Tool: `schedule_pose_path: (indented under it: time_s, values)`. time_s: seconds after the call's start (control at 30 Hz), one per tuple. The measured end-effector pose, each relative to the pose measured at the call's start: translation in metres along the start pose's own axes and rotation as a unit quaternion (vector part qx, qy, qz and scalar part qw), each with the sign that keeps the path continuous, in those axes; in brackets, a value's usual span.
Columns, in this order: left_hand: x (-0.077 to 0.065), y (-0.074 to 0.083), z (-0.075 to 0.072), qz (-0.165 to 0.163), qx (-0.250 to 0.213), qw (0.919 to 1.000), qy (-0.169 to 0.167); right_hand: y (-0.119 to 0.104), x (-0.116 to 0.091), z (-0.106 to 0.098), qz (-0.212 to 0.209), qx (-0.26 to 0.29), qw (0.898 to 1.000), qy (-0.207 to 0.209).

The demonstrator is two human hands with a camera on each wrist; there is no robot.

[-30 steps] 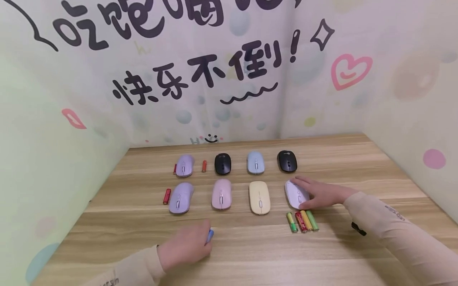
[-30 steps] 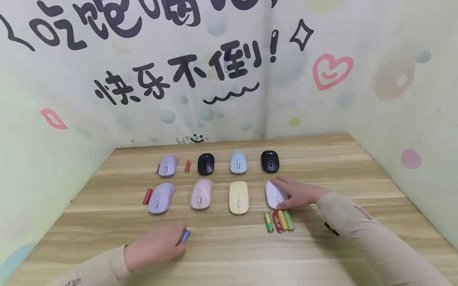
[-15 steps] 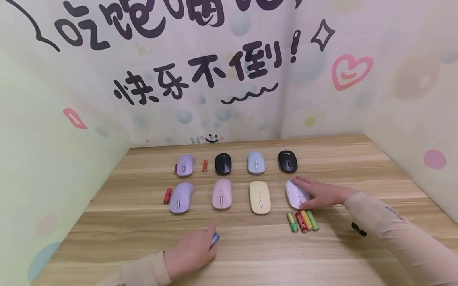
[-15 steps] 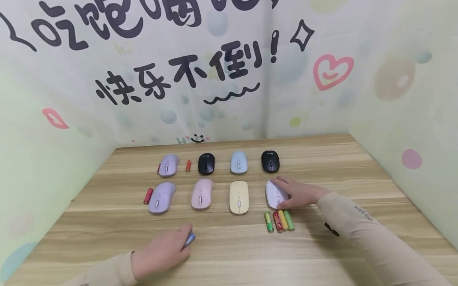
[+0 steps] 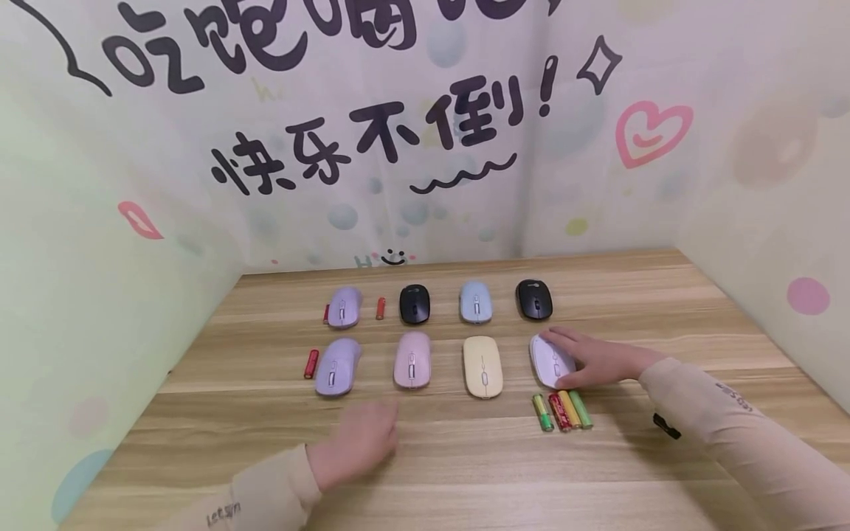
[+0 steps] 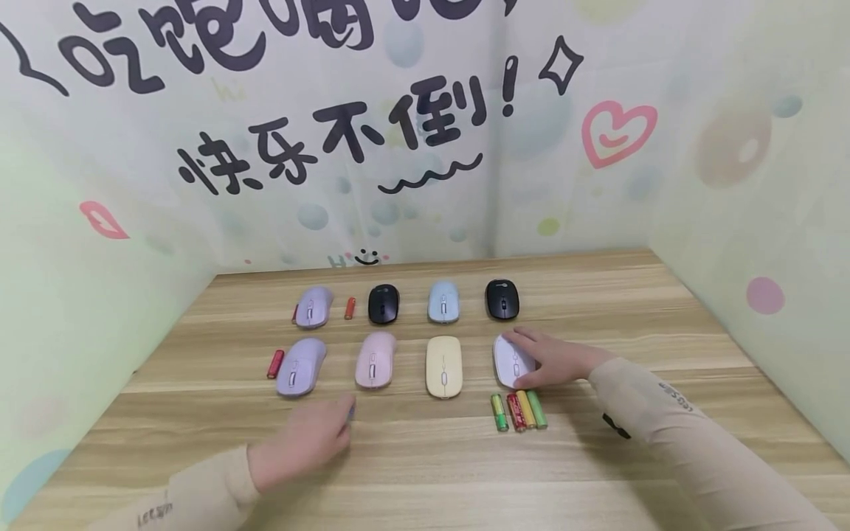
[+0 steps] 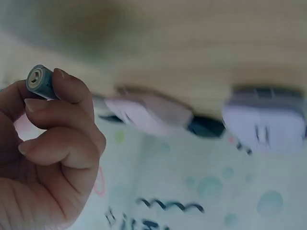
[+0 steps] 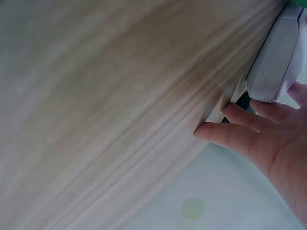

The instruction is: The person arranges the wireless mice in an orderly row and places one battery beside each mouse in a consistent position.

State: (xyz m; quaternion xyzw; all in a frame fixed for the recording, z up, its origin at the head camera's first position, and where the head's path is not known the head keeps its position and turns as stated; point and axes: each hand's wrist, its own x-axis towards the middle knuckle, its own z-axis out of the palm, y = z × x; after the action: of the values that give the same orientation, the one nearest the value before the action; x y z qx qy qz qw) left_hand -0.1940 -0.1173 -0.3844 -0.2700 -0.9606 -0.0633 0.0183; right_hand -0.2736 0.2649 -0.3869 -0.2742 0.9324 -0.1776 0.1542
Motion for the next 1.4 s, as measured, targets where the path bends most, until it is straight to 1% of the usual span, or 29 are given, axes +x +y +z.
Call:
schedule_pose_path:
  time_s: [0.07,0.1,0.13,0.17,0.2,0.27,0.33,0.43,0.53,0.6,0.73,0.9,1.03,1.2,1.27,1.3,1.33,1.37,1.4]
  values:
    - [0.02,-0.011,-0.014,-0.045,-0.017,0.9987,-0.018,0.0,0.0,0.0,-0.001,-0.001,1.0,0.001]
    - [0.032,-0.017,-0.021,-0.069,-0.02,0.9969,-0.03,0.001,0.0,0.0,0.0,-0.002,1.0,0.002]
    - [0.043,-0.023,-0.028,-0.094,-0.034,0.9938,-0.048,0.002,0.0,0.0,0.0,-0.002,1.0,0.002]
    - [0.055,-0.03,-0.032,-0.112,-0.048,0.9905,-0.065,0.003,0.0,0.001,0.001,-0.003,1.0,0.002]
    - [0.066,-0.036,-0.034,-0.122,-0.057,0.9878,-0.077,0.004,0.0,0.001,0.003,-0.002,1.0,0.001]
    - [0.084,-0.047,-0.034,-0.126,-0.066,0.9843,-0.104,0.006,-0.001,0.003,0.007,0.0,1.0,0.0]
    - [0.099,-0.056,-0.027,-0.126,-0.069,0.9823,-0.121,0.007,-0.001,0.004,0.007,0.001,1.0,0.0]
    - [0.112,-0.064,-0.013,-0.132,-0.032,0.9817,-0.134,0.008,-0.001,0.006,0.006,0.003,1.0,0.0]
    - [0.116,-0.067,-0.001,-0.148,-0.001,0.9776,-0.149,0.007,0.001,0.007,0.0,0.003,1.0,-0.001]
    - [0.115,-0.068,0.001,-0.149,0.0,0.977,-0.152,0.006,0.001,0.007,-0.001,0.002,1.0,0.001]
    - [0.113,-0.07,0.001,-0.146,-0.008,0.9773,-0.153,0.004,0.002,0.005,-0.007,-0.002,1.0,0.003]
    - [0.112,-0.073,0.001,-0.144,-0.018,0.9768,-0.157,0.004,0.003,0.004,-0.003,0.0,1.0,-0.001]
    - [0.112,-0.073,0.0,-0.144,-0.024,0.9755,-0.165,0.003,0.003,0.004,-0.003,0.001,1.0,-0.001]
    - [0.112,-0.073,-0.001,-0.139,-0.024,0.9763,-0.164,0.003,0.003,0.003,-0.008,0.0,1.0,0.001]
    - [0.111,-0.072,-0.005,-0.134,-0.026,0.9771,-0.163,0.002,0.003,0.003,-0.009,-0.003,1.0,0.002]
    - [0.109,-0.071,-0.009,-0.132,-0.023,0.9778,-0.161,0.001,0.003,0.003,-0.01,-0.003,1.0,0.002]
    - [0.107,-0.07,-0.015,-0.127,-0.023,0.9796,-0.154,0.001,0.004,0.003,-0.011,-0.004,1.0,0.001]
    - [0.105,-0.067,-0.023,-0.131,-0.025,0.9801,-0.147,0.001,0.004,0.003,-0.011,-0.003,1.0,0.0]
    - [0.103,-0.063,-0.032,-0.129,-0.019,0.9824,-0.134,0.0,0.004,0.003,-0.011,-0.002,1.0,-0.001]
